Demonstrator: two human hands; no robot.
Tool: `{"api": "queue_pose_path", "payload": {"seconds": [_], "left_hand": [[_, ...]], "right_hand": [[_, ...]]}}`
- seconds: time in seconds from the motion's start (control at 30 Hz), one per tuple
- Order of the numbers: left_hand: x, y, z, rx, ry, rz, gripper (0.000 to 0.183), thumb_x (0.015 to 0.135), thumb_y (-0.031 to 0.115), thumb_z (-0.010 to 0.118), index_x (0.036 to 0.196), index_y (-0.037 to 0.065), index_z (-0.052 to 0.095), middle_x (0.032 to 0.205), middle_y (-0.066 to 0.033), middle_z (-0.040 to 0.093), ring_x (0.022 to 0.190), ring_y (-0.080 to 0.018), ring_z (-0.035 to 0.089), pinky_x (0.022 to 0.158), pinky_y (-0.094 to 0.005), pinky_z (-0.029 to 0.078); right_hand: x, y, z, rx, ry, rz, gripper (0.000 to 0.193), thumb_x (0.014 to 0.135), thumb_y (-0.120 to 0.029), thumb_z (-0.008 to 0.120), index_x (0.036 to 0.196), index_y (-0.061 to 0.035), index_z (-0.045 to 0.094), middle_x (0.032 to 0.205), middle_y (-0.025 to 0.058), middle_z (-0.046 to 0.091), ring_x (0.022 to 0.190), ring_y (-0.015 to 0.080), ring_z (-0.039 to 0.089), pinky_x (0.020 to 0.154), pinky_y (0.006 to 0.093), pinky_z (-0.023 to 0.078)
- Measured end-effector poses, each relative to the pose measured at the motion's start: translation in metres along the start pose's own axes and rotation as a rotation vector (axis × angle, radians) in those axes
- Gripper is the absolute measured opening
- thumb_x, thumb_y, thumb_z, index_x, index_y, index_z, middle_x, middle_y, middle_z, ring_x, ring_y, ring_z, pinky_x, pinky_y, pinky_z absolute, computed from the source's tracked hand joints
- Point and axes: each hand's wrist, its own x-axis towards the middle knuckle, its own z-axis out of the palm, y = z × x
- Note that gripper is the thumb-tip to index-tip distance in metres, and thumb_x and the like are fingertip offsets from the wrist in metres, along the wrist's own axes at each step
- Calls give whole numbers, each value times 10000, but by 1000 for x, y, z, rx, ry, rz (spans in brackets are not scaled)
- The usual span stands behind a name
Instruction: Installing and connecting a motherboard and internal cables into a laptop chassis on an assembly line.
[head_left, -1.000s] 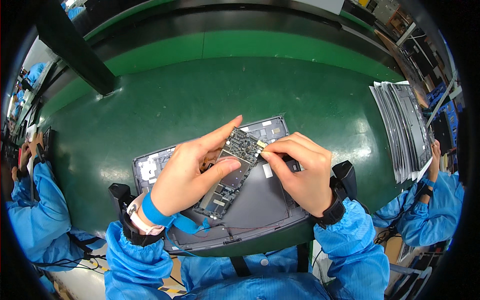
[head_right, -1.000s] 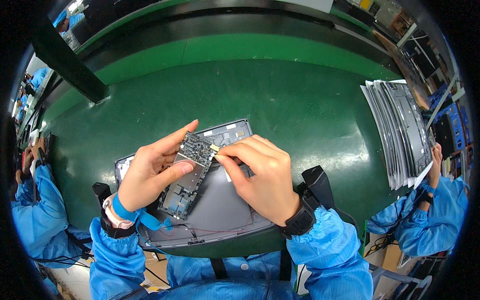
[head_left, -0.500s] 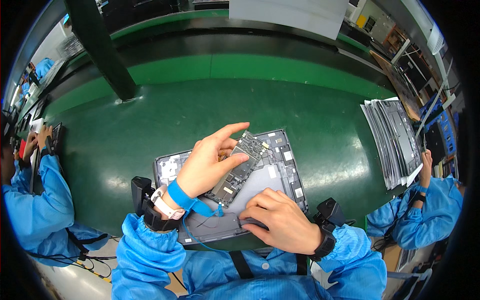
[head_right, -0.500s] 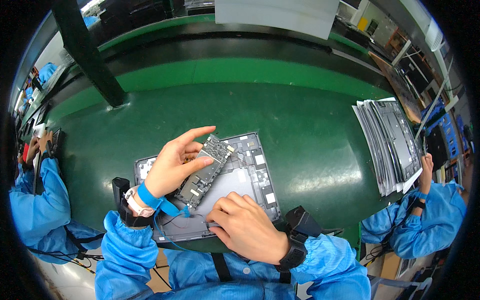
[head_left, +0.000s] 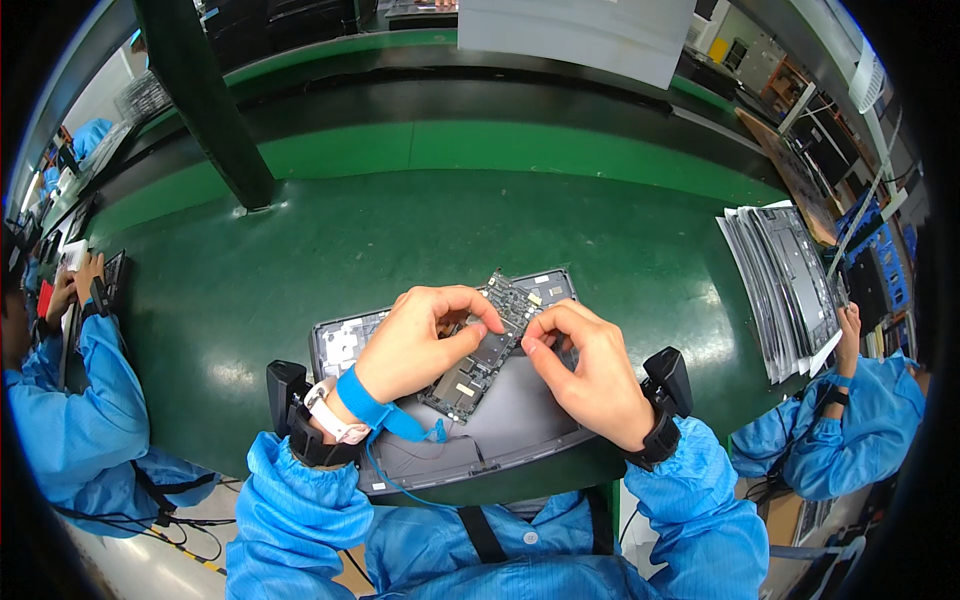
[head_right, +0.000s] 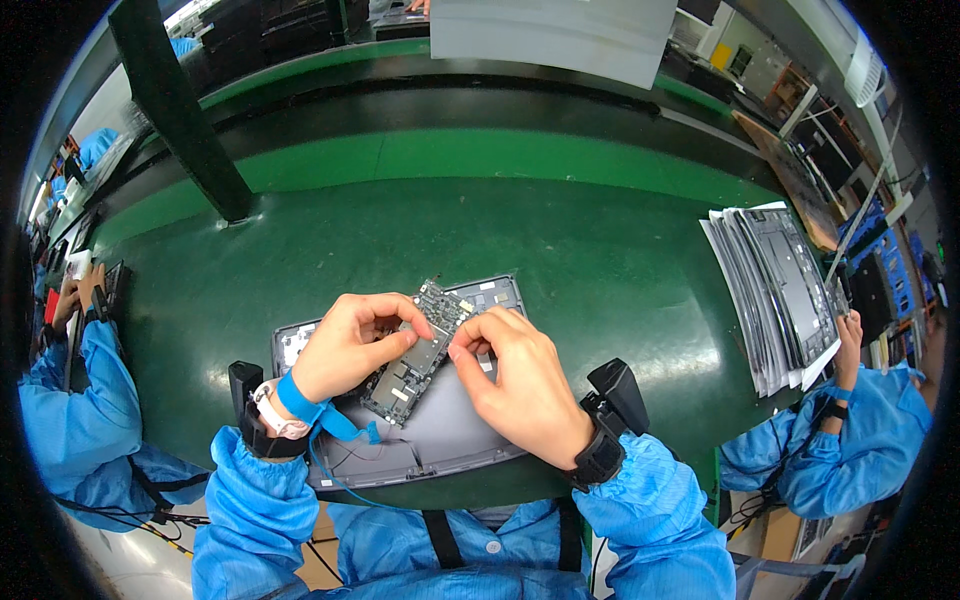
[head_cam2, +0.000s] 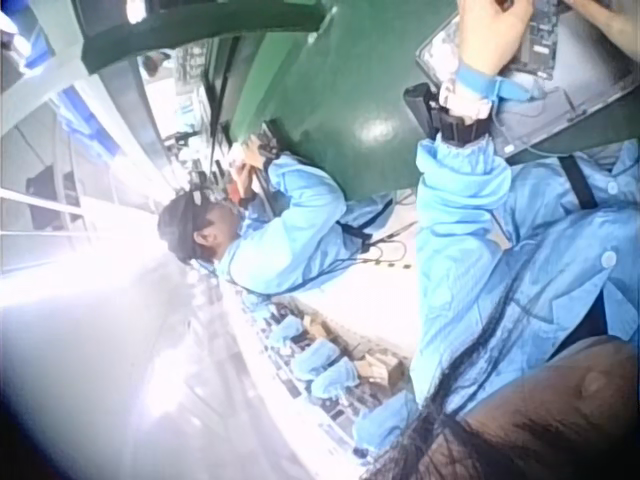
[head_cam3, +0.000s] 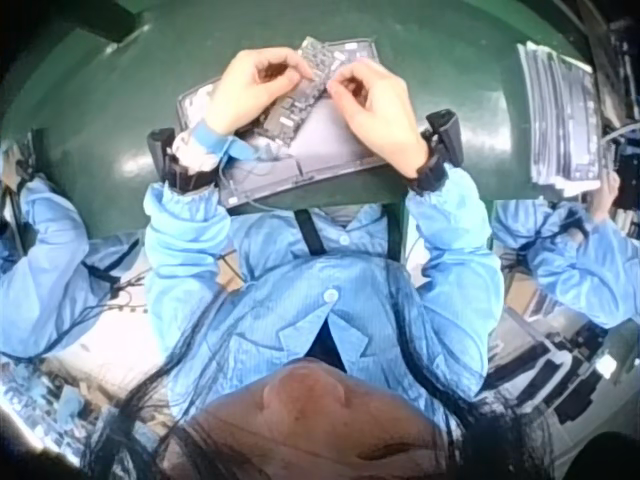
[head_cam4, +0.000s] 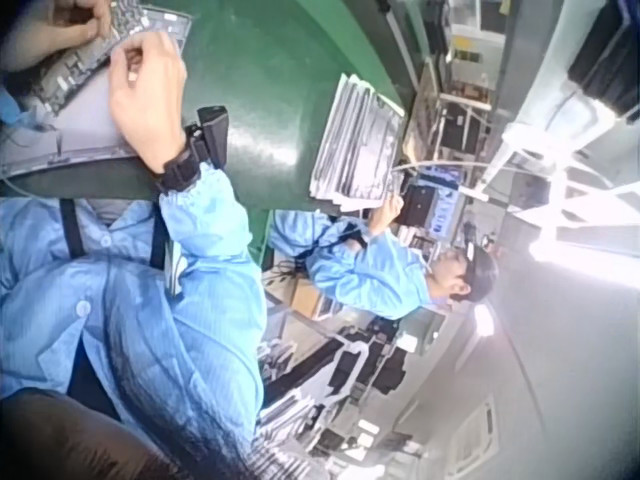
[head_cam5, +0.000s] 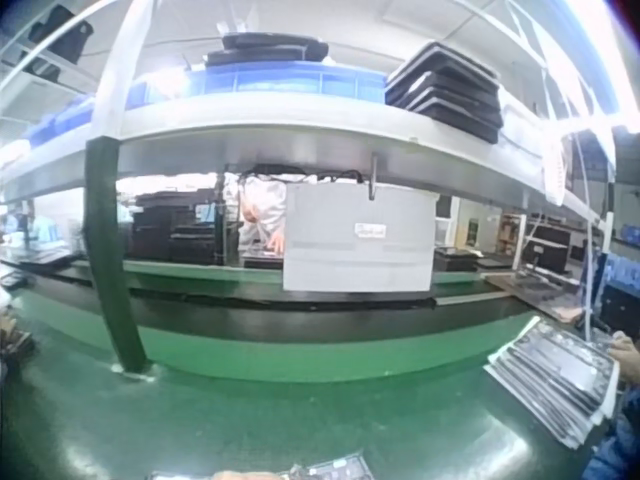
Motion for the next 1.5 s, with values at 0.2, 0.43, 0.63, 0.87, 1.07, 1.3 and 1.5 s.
{"api": "queue_pose_path", "payload": {"seconds": [0.2,0.43,0.63,0.87,1.07,1.3,1.5], "left_hand": [[1,-1,3,-34,4,11,122,804,80,621,879,-14,639,762,-25,574,707,-77,496,636,-237,409],[0,7,1,-44,-42,-52,104,850,50,608,897,-42,623,872,-32,590,814,-79,540,725,-227,448],[1,-4,3,6,53,84,143,782,138,642,836,6,652,696,-40,584,608,-101,488,558,-267,395],[1,-6,5,-33,71,89,119,792,115,632,835,6,650,721,-47,592,609,-105,491,557,-261,394],[1,-1,6,-15,68,94,124,795,117,638,849,6,651,744,-53,595,613,-107,497,564,-264,400],[-1,-1,4,-9,69,53,120,796,89,638,890,14,636,770,-62,614,655,-111,547,600,-265,433],[-1,13,3,-78,-6,-72,155,820,0,626,968,-23,588,943,-48,605,878,-91,559,784,-234,467]], "right_hand": [[6,0,-1,0,7,19,44,787,-30,601,812,6,596,765,111,580,728,241,588,649,329,459],[8,2,1,-5,-14,28,43,784,-35,606,805,1,596,759,107,579,725,238,582,640,325,454],[8,2,7,-47,30,-47,52,758,-41,631,796,-24,599,746,74,559,726,227,561,676,332,432],[7,6,11,-183,182,-195,83,722,-92,692,787,-73,644,700,20,528,679,183,506,636,315,358],[8,10,11,-95,155,-153,71,721,-86,688,774,-67,646,673,28,502,656,186,488,631,317,360],[9,13,5,-6,160,-107,63,724,-46,673,772,-44,632,662,32,503,635,173,479,608,296,378],[6,22,-2,59,130,31,45,750,-37,649,792,-33,636,648,30,483,623,144,449,547,278,364]]}}
